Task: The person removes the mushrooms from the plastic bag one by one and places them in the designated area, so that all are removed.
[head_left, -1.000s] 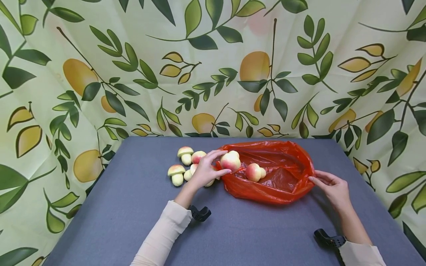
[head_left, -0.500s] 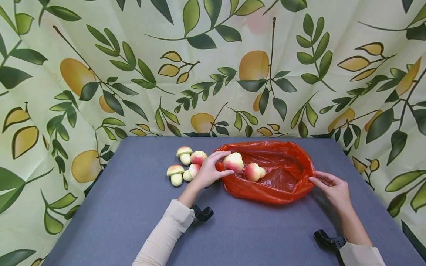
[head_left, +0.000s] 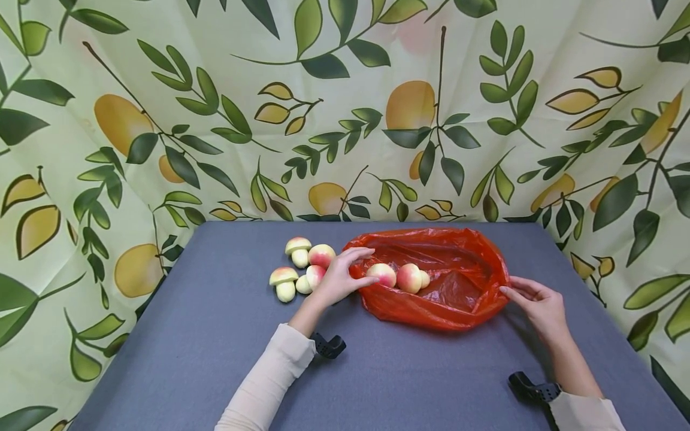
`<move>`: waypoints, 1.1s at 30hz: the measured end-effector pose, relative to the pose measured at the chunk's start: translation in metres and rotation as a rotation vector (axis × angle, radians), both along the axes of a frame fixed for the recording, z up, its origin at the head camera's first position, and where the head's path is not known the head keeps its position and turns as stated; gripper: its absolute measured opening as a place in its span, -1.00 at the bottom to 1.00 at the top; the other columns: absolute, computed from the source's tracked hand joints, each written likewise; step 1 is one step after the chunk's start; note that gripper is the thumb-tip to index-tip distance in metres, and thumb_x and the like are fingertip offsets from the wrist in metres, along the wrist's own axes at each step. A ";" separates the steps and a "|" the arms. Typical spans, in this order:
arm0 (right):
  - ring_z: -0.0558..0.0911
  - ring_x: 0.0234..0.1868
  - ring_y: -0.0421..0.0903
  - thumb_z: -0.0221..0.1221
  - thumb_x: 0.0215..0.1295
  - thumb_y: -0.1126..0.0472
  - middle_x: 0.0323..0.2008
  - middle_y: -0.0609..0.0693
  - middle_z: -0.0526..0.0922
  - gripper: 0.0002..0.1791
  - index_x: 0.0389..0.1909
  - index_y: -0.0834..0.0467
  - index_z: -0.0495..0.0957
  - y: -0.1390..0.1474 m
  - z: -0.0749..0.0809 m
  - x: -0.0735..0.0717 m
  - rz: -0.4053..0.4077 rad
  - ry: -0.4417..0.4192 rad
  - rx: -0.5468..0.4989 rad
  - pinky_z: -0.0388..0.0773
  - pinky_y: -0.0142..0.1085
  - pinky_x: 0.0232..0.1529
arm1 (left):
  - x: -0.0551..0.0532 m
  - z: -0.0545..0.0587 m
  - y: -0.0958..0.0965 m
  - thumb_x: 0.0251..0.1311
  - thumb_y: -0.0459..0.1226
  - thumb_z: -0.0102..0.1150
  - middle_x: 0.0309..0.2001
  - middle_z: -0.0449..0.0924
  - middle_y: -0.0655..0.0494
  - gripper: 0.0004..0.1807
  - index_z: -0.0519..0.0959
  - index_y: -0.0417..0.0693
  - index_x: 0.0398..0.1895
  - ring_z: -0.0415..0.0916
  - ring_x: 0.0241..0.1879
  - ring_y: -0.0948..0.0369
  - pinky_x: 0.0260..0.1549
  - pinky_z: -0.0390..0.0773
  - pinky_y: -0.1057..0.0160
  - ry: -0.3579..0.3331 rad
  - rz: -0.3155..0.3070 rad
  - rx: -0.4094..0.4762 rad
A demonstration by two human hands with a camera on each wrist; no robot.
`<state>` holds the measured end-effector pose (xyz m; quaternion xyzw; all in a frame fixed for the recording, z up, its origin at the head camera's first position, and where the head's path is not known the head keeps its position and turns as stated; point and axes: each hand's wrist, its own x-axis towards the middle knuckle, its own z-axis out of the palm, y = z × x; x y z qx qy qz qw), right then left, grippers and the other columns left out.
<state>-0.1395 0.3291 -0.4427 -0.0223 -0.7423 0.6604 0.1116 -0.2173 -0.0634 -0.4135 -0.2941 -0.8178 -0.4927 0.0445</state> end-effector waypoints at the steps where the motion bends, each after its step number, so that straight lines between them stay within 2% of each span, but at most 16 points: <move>1: 0.68 -0.34 -0.50 0.28 0.19 0.30 -0.38 -0.45 0.73 -0.77 -0.17 -0.04 0.71 0.000 0.000 0.000 0.002 0.001 -0.001 0.58 -0.68 -0.31 | 0.000 -0.001 -0.001 0.01 -0.29 0.43 0.15 0.57 -0.14 -0.41 0.51 -0.21 0.17 0.53 0.15 -0.03 0.19 0.54 0.06 0.006 0.004 0.002; 8: 0.69 -0.35 -0.49 0.28 0.19 0.32 -0.38 -0.44 0.73 -0.76 -0.17 -0.03 0.71 -0.001 0.002 0.000 0.011 -0.007 -0.009 0.59 -0.67 -0.31 | 0.006 -0.001 -0.010 0.00 -0.31 0.43 0.11 0.60 -0.13 -0.45 0.54 -0.21 0.13 0.54 0.13 0.03 0.16 0.56 0.09 0.048 0.026 0.000; 18: 0.69 -0.35 -0.47 0.32 0.15 0.26 -0.39 -0.44 0.73 -0.78 -0.17 -0.03 0.71 0.000 0.002 -0.001 -0.002 -0.021 -0.004 0.60 -0.66 -0.32 | 0.016 -0.003 -0.024 0.00 -0.32 0.43 0.07 0.62 -0.16 -0.45 0.54 -0.18 0.12 0.58 0.10 0.05 0.15 0.57 0.11 0.032 0.053 0.006; 23: 0.70 -0.35 -0.45 0.33 0.15 0.25 -0.39 -0.45 0.73 -0.78 -0.18 -0.05 0.71 -0.001 0.002 -0.002 0.000 -0.026 0.000 0.60 -0.66 -0.32 | 0.018 -0.004 -0.029 0.01 -0.32 0.42 0.06 0.63 -0.17 -0.47 0.55 -0.19 0.11 0.60 0.08 0.03 0.13 0.57 0.07 0.028 0.067 0.016; 33: 0.68 -0.36 -0.50 0.26 0.21 0.34 -0.39 -0.46 0.72 -0.75 -0.17 -0.04 0.71 -0.001 0.003 -0.003 0.005 -0.039 0.002 0.59 -0.66 -0.33 | 0.020 -0.006 -0.038 0.00 -0.32 0.42 0.06 0.64 -0.14 -0.50 0.57 -0.22 0.08 0.60 0.06 0.01 0.13 0.58 0.07 0.044 0.082 -0.001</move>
